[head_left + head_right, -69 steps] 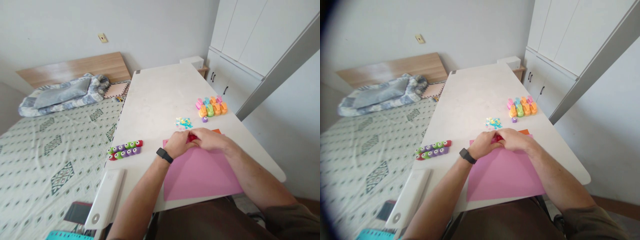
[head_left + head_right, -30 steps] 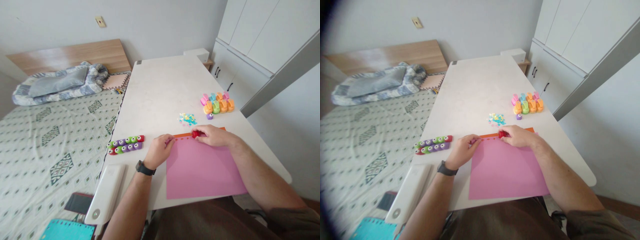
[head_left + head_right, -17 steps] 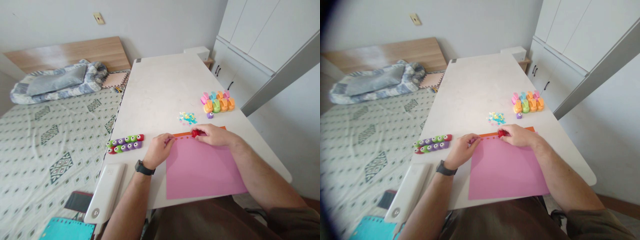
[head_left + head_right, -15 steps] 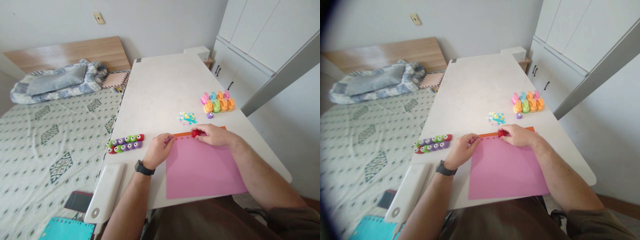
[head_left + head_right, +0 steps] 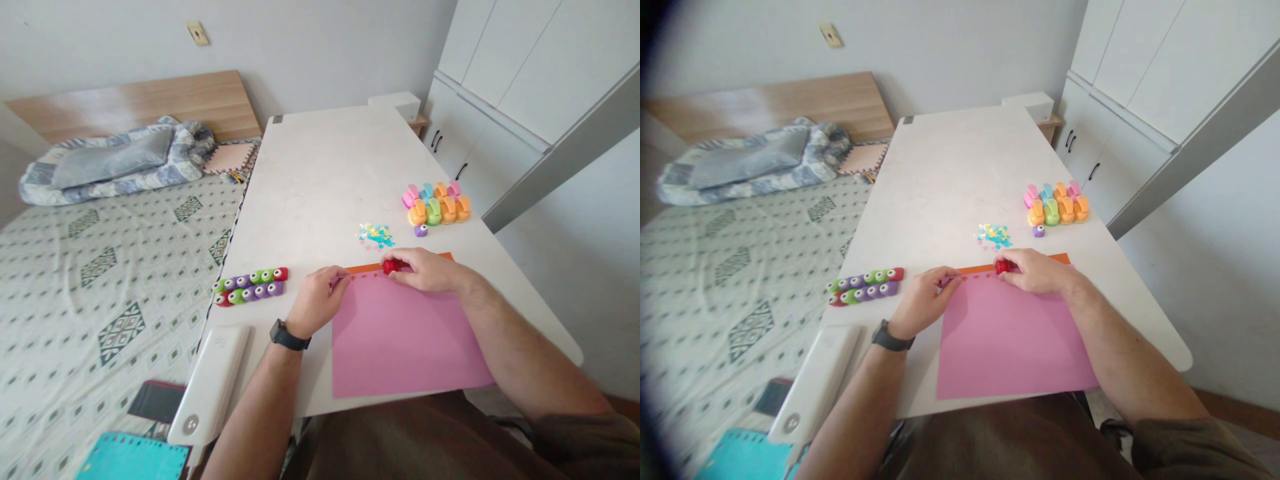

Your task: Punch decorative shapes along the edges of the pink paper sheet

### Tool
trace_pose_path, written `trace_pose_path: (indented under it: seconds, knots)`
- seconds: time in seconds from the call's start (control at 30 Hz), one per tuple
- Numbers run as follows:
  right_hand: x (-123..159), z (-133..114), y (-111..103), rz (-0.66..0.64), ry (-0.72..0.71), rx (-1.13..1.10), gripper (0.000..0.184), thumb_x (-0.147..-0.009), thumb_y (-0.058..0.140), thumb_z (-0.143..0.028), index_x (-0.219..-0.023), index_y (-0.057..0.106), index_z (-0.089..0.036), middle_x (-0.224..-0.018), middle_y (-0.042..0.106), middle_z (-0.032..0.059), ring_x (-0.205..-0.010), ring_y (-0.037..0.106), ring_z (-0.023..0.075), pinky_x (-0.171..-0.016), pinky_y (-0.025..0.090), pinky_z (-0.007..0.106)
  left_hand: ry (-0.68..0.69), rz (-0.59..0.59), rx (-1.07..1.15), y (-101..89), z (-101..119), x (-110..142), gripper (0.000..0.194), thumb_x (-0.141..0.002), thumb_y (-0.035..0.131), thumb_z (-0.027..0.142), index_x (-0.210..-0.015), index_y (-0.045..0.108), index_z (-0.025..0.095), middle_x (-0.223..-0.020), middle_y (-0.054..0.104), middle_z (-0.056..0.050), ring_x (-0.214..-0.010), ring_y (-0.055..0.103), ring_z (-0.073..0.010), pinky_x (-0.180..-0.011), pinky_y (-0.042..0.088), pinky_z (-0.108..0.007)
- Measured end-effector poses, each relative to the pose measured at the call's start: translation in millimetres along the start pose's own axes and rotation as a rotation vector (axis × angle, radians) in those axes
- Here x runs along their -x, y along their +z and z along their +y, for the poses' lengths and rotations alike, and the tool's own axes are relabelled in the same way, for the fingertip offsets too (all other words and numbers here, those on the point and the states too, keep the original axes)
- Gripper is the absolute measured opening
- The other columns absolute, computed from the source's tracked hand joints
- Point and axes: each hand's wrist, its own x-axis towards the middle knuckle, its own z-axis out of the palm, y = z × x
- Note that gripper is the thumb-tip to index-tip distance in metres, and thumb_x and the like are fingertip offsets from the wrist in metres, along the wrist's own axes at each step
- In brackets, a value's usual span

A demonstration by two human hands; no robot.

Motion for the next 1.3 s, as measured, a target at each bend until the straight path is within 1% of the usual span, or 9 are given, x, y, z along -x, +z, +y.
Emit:
trace_pose_path:
  seconds: [0.27,0.6,0.8,0.97,1.1,1.2,1.3]
  knots:
    - [-0.8,1.2,1.2,0.000,0.014,-0.030,0.024,-0.092,0.062,-0.033,-0.113,0.068,-0.023,-0.102,0.072,0.0038,-0.091,0.064,0.0215,-0.082,0.048,0.033,-0.001,-0.001,-0.003,0.1,-0.5,0.4,0.021,-0.100,0.056,0.031,-0.100,0.074,0.021,-0.094,0.077,-0.004,-0.084,0.069,-0.0184,-0.077,0.052,-0.029]
    - [-1.1,4.9,0.0,0.006,0.040,-0.034,0.024,-0.093,0.061,-0.036,-0.112,0.066,-0.022,-0.099,0.070,0.0031,-0.088,0.063,0.0205,-0.079,0.047,0.031,0.001,-0.001,0.010,0.0,-0.6,1.7,0.020,-0.100,0.056,0.031,-0.100,0.074,0.022,-0.095,0.077,-0.003,-0.085,0.069,-0.0181,-0.079,0.052,-0.030]
    - [1.0,4.3,-6.3,0.051,0.097,-0.014,0.029,-0.092,0.062,-0.038,-0.115,0.068,-0.022,-0.099,0.072,0.0035,-0.084,0.062,0.0203,-0.077,0.046,0.033,0.009,-0.003,-0.001,0.7,-1.2,1.7,0.019,-0.100,0.057,0.029,-0.098,0.073,0.021,-0.092,0.077,-0.003,-0.082,0.068,-0.0175,-0.077,0.050,-0.029]
    - [1.1,4.0,-6.3,0.101,0.122,-0.065,0.027,-0.092,0.062,-0.039,-0.112,0.068,-0.022,-0.099,0.071,0.0039,-0.086,0.062,0.0207,-0.079,0.047,0.034,0.011,-0.001,0.008,0.3,-1.0,1.7,0.018,-0.100,0.057,0.029,-0.098,0.073,0.021,-0.091,0.076,-0.003,-0.082,0.068,-0.0173,-0.076,0.049,-0.029]
    - [-0.2,6.0,-4.8,0.159,0.156,-0.114,0.026,-0.093,0.061,-0.042,-0.111,0.066,-0.024,-0.097,0.069,0.0034,-0.083,0.061,0.0202,-0.076,0.047,0.034,0.008,-0.001,0.013,-0.1,-0.9,2.4,0.017,-0.099,0.058,0.029,-0.099,0.074,0.021,-0.091,0.076,-0.003,-0.081,0.067,-0.0163,-0.074,0.049,-0.028]
    - [-0.7,7.9,-4.1,0.178,0.162,-0.134,0.028,-0.093,0.061,-0.044,-0.114,0.065,-0.025,-0.097,0.067,0.0025,-0.084,0.060,0.0203,-0.076,0.047,0.034,0.012,0.013,0.012,-0.3,-0.6,2.6,0.017,-0.099,0.059,0.028,-0.098,0.074,0.021,-0.088,0.075,-0.002,-0.079,0.066,-0.0155,-0.073,0.048,-0.028]
    - [-0.9,8.0,-4.3,0.226,0.191,-0.117,0.027,-0.097,0.055,-0.043,-0.117,0.064,-0.028,-0.091,0.065,-0.0002,-0.082,0.058,0.0193,-0.074,0.045,0.032,0.020,0.022,0.011,-0.8,0.6,2.5,0.016,-0.099,0.060,0.028,-0.097,0.074,0.021,-0.086,0.074,-0.001,-0.077,0.065,-0.0147,-0.072,0.048,-0.027]
